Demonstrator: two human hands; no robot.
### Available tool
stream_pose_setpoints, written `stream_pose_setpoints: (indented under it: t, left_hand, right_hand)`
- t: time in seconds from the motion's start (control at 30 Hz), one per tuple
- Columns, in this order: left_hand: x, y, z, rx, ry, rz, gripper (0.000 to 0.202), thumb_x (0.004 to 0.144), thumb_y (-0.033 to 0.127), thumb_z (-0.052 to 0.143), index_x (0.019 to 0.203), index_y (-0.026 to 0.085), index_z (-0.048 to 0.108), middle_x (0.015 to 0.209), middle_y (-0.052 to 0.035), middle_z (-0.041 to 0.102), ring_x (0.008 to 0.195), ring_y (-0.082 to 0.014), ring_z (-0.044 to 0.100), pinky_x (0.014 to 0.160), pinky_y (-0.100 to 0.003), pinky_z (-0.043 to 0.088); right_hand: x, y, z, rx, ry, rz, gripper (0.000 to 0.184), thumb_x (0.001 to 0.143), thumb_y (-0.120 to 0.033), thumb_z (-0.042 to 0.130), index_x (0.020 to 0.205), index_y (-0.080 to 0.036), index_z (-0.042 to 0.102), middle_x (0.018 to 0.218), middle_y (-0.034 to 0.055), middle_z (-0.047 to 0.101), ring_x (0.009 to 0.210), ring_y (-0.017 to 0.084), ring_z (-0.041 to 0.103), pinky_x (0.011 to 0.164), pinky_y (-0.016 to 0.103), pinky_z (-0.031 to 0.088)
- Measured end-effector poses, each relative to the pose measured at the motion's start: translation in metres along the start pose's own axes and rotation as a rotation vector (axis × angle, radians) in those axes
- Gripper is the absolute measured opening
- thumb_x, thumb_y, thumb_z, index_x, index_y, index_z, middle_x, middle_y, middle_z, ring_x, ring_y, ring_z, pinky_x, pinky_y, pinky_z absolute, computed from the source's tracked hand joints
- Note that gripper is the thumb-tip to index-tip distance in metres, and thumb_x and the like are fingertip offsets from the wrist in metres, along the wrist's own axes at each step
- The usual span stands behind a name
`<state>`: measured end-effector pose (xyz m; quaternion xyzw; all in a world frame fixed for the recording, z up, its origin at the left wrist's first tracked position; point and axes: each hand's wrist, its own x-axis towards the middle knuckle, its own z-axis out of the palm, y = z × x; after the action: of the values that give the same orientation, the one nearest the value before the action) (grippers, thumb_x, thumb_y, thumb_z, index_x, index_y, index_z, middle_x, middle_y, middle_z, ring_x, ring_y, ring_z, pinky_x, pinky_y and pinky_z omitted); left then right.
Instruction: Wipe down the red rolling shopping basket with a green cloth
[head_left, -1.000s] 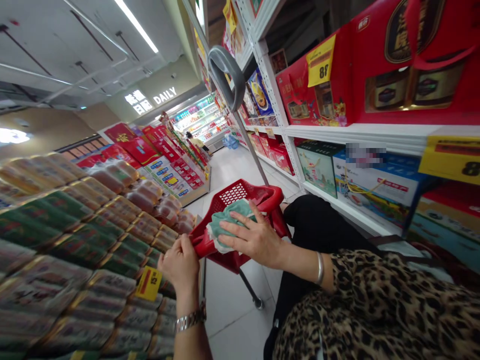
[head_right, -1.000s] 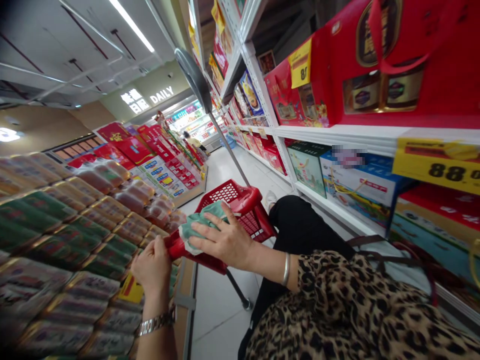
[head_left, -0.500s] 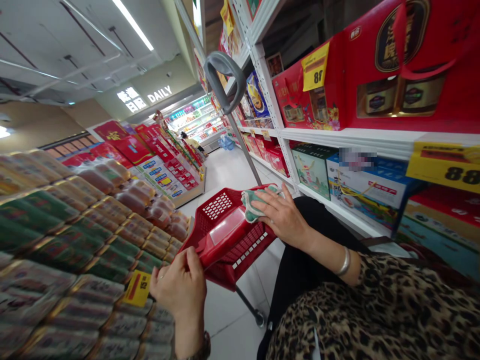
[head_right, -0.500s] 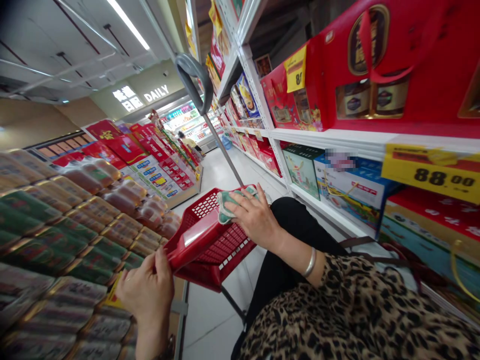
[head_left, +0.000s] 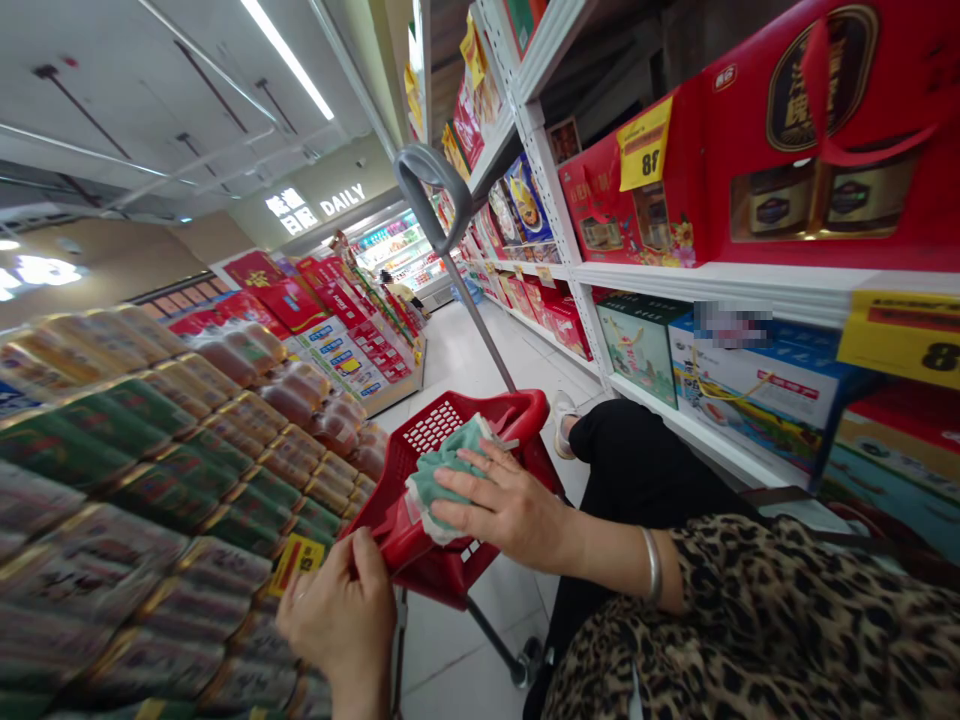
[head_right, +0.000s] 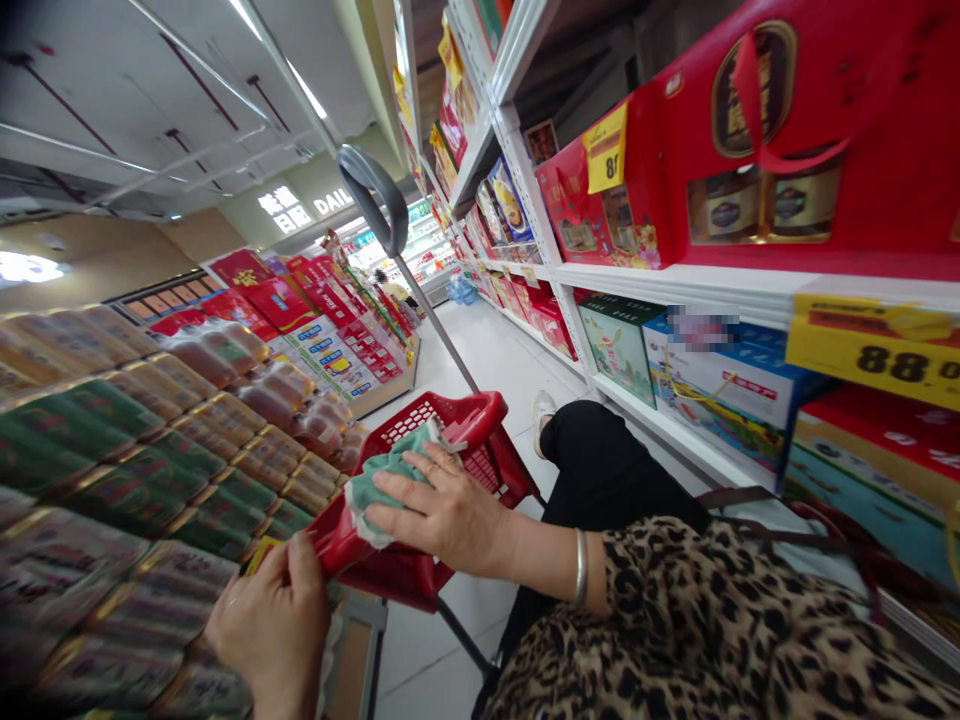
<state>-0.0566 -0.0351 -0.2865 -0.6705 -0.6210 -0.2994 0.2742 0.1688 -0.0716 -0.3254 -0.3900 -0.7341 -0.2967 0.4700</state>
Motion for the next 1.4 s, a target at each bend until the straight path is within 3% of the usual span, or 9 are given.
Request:
stream_pose_setpoints:
  t: [0.23, 0.4, 0.53, 0.67, 0.77, 1.0, 1.23, 1.4]
  left_hand:
    - [-0.004, -0.025, -0.001, -0.039, 0.037, 0.031, 0.055, 0.097, 0.049, 0.030, 0.090, 0.021, 0.076, 0.068, -0.0126, 0.064, 0.074, -0.0288, 0.061, 0.075, -0.040, 0.044]
    - [-0.002, -0.043, 0.004, -0.056, 0.097, 0.090, 0.054, 0.098, 0.049, 0.032, 0.088, 0.019, 0.076, 0.068, -0.0116, 0.064, 0.071, -0.0271, 0.059, 0.068, -0.038, 0.041]
    - [0.004, -0.057, 0.007, -0.144, 0.145, 0.151, 0.048, 0.095, 0.048, 0.038, 0.075, 0.022, 0.072, 0.059, -0.0067, 0.058, 0.064, -0.0233, 0.055, 0.061, -0.034, 0.036]
    - [0.006, -0.064, 0.007, -0.200, 0.193, 0.181, 0.045, 0.093, 0.045, 0.044, 0.054, 0.023, 0.056, 0.055, -0.0031, 0.049, 0.061, -0.0188, 0.049, 0.058, -0.031, 0.032]
    - [0.006, -0.069, 0.007, -0.220, 0.184, 0.188, 0.044, 0.092, 0.042, 0.045, 0.054, 0.023, 0.052, 0.057, -0.0019, 0.049, 0.061, -0.0172, 0.048, 0.059, -0.030, 0.031]
    - [0.014, -0.094, 0.015, -0.333, 0.103, 0.115, 0.036, 0.086, 0.044, 0.049, 0.058, 0.023, 0.057, 0.063, -0.0022, 0.057, 0.068, -0.0190, 0.054, 0.065, -0.031, 0.039]
    - [0.025, -0.132, 0.032, -0.462, 0.137, 0.024, 0.038, 0.084, 0.050, 0.049, 0.060, 0.024, 0.063, 0.057, -0.0014, 0.058, 0.071, -0.0226, 0.057, 0.089, -0.041, 0.048]
    - [0.032, -0.138, 0.034, -0.479, 0.111, -0.016, 0.037, 0.083, 0.046, 0.047, 0.059, 0.023, 0.064, 0.058, -0.0019, 0.060, 0.068, -0.0219, 0.057, 0.082, -0.040, 0.046]
  right_hand:
    - [0.006, 0.002, -0.005, -0.009, -0.028, -0.020, 0.027, 0.102, -0.026, 0.052, 0.122, -0.034, 0.069, 0.138, -0.0018, 0.066, 0.122, 0.022, 0.060, 0.118, 0.053, 0.036]
    - [-0.004, 0.027, -0.015, -0.002, -0.042, 0.060, 0.030, 0.101, -0.019, 0.050, 0.122, -0.029, 0.068, 0.136, 0.0044, 0.067, 0.122, 0.022, 0.060, 0.117, 0.052, 0.035]
    - [-0.010, 0.044, -0.018, 0.058, -0.065, 0.141, 0.031, 0.099, -0.016, 0.052, 0.124, -0.027, 0.067, 0.138, 0.0081, 0.065, 0.126, 0.022, 0.060, 0.118, 0.053, 0.031]
    - [-0.012, 0.052, -0.021, 0.147, -0.100, 0.225, 0.030, 0.099, -0.020, 0.054, 0.127, -0.026, 0.064, 0.139, 0.0105, 0.064, 0.126, 0.021, 0.060, 0.118, 0.054, 0.030]
    - [-0.011, 0.054, -0.022, 0.189, -0.114, 0.231, 0.029, 0.100, -0.022, 0.054, 0.127, -0.027, 0.063, 0.138, 0.0098, 0.065, 0.125, 0.020, 0.060, 0.118, 0.053, 0.030]
    - [-0.004, 0.037, -0.024, 0.181, -0.085, 0.074, 0.028, 0.097, -0.017, 0.055, 0.121, -0.023, 0.067, 0.128, 0.0079, 0.069, 0.115, 0.022, 0.060, 0.115, 0.047, 0.037]
    - [0.006, -0.001, -0.023, 0.117, -0.108, -0.011, 0.028, 0.098, -0.015, 0.053, 0.120, -0.025, 0.067, 0.126, 0.0055, 0.068, 0.107, 0.021, 0.058, 0.113, 0.045, 0.039]
    - [0.006, -0.010, -0.020, 0.104, -0.035, -0.044, 0.024, 0.100, -0.017, 0.053, 0.116, -0.027, 0.068, 0.123, 0.0011, 0.070, 0.105, 0.020, 0.059, 0.115, 0.044, 0.039]
